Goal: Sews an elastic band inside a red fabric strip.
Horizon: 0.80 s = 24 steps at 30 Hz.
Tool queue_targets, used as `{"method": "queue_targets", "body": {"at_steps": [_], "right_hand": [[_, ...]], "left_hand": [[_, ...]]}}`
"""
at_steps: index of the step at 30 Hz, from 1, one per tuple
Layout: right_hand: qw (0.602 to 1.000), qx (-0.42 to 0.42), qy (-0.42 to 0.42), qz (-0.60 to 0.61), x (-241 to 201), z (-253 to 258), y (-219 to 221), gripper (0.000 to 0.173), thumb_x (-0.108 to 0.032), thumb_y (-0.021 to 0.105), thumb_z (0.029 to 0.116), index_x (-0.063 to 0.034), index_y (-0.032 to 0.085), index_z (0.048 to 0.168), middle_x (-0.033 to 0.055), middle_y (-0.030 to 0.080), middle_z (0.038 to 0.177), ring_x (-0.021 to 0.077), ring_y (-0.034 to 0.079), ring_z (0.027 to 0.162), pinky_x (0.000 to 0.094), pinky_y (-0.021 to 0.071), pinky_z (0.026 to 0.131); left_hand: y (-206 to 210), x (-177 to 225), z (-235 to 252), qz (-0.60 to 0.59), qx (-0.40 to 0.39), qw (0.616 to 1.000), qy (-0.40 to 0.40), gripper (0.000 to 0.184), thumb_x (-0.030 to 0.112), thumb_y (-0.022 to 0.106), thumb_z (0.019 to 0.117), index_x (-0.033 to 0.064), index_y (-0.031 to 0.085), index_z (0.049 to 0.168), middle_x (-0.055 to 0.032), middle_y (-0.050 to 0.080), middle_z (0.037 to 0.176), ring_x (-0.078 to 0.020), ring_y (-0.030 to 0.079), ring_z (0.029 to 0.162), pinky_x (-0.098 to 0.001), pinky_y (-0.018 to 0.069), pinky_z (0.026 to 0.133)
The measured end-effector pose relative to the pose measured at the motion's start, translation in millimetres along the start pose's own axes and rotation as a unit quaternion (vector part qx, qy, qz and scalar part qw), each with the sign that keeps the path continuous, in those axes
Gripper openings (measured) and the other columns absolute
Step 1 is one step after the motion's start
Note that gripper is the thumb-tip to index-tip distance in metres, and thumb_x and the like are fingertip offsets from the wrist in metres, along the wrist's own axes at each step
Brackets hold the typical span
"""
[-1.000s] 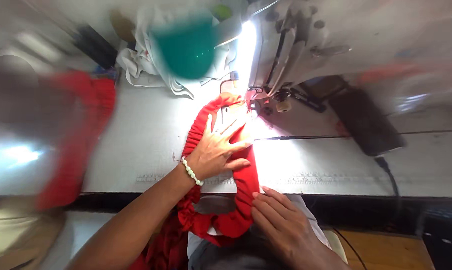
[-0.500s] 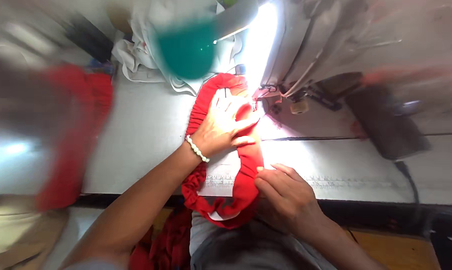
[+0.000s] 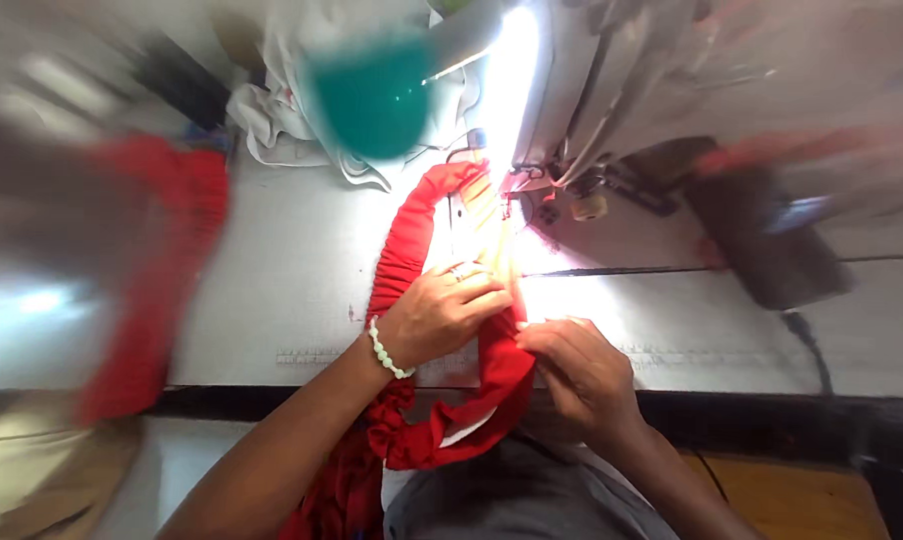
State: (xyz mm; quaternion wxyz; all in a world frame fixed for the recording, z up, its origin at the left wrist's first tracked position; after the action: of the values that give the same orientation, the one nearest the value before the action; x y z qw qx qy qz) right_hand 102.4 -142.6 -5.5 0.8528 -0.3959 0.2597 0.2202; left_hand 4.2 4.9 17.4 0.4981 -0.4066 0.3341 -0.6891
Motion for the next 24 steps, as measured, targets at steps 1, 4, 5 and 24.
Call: {"method": "queue_targets", "body": {"at_steps": [1,4,5,24], "right_hand": [[1.000,0.002,0.001,0.001,0,0,-1,0.021,-0.014,0.051,0.1021,-0.0108,0.071,0.095,0.0048,0.076,0.096,0.0144,0.069,0.099,0.0280,0.0492,0.093],[1.000,0.001,-0.013,-0.013,-3,-1,0,0.021,-0.012,0.051,0.1012,-0.0111,0.071,0.095,0.0054,0.076,0.097,0.0158,0.070,0.101,0.0311,0.0489,0.097],[0.999,0.001,-0.022,-0.024,-5,-2,0,0.021,-0.011,0.051,0.1008,-0.0111,0.071,0.094,0.0056,0.076,0.097,0.0165,0.070,0.101,0.0319,0.0491,0.098],[0.999,0.038,0.005,0.027,0,1,-4,0.019,-0.011,0.049,0.1043,-0.0104,0.067,0.099,0.0058,0.072,0.100,0.0150,0.066,0.106,0.0295,0.0478,0.100]], "left_hand": [[2,2,2,0.019,-0.002,1.000,0.006,0.020,0.004,0.056,0.0997,0.0056,0.075,0.105,-0.0097,0.076,0.108,-0.0232,0.071,0.111,-0.0378,0.0532,0.100],[6,1,6,0.047,-0.018,0.999,-0.003,0.023,0.002,0.055,0.1000,0.0062,0.076,0.108,-0.0113,0.075,0.118,-0.0262,0.068,0.120,-0.0381,0.0543,0.100],[7,2,5,0.052,-0.020,0.998,-0.011,0.022,0.002,0.055,0.0996,0.0069,0.076,0.107,-0.0111,0.075,0.118,-0.0266,0.069,0.118,-0.0379,0.0566,0.094],[6,-16,12,-0.009,-0.074,0.996,-0.045,0.030,0.006,0.059,0.0907,0.0148,0.078,0.112,-0.0027,0.073,0.125,-0.0243,0.061,0.129,-0.0546,0.0405,0.108]]}}
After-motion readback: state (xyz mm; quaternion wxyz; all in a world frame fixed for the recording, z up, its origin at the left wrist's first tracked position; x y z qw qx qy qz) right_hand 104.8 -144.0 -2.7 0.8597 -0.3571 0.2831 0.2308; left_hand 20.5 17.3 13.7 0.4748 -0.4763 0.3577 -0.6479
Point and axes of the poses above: each hand's wrist, its own z-axis towards the middle knuckle, its own y-axis out of the palm, x = y × z, the point moved 5 cm from there along z, towards the middle knuckle
